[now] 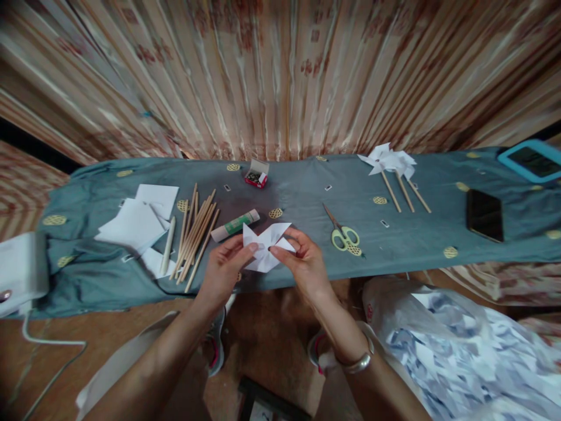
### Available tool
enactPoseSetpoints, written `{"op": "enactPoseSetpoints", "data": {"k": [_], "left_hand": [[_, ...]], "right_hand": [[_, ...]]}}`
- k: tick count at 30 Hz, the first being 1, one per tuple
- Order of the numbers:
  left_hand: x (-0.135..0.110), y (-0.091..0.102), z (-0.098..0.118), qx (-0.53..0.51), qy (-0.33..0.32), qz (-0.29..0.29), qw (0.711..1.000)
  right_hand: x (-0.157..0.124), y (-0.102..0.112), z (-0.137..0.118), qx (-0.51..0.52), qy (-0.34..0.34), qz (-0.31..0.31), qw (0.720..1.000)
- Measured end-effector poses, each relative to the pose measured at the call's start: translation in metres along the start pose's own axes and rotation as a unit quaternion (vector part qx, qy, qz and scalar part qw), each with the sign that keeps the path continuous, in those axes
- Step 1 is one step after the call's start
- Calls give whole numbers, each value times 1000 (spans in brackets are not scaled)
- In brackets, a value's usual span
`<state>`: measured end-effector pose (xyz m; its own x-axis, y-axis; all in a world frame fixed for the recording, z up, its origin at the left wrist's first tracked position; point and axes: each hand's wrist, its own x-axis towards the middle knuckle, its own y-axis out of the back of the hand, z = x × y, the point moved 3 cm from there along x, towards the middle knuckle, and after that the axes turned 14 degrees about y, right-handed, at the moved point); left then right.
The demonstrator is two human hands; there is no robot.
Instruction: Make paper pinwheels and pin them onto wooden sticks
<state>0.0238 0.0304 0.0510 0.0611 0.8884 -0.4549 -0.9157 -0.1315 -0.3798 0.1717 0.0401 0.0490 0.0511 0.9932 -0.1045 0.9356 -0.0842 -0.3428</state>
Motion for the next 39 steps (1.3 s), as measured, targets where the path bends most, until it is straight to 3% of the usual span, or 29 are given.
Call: {"op": "enactPoseSetpoints", "data": {"k": [5,8,11,15,18,20,26,31,39], "left_hand": [[6,29,11,64,-72,73,993],[6,54,23,179,-135,126,966],[3,76,33,409,-200,178,872],[0,92,35,607,-171,200,750],[-1,94,35,685,-137,218,681],[-2,93,35,709,-129,221,657],[0,98,37,708,-153,233,649],[4,101,38,724,-117,237,637],[2,100,47,697,-121,276,650]], "right_hand": [[2,7,0,-19,7,-2,1000],[3,13,-1,-18,8,7,1000],[4,17,-3,-11,14,20,1000],[3,17,-6,-7,20,22,1000],[3,17,-7,-11,22,17,1000],[3,17,-8,-12,23,17,1000],[5,18,-10,-21,31,12,999],[5,21,-10,-12,26,17,999],[5,23,-12,-3,21,23,1000]]}}
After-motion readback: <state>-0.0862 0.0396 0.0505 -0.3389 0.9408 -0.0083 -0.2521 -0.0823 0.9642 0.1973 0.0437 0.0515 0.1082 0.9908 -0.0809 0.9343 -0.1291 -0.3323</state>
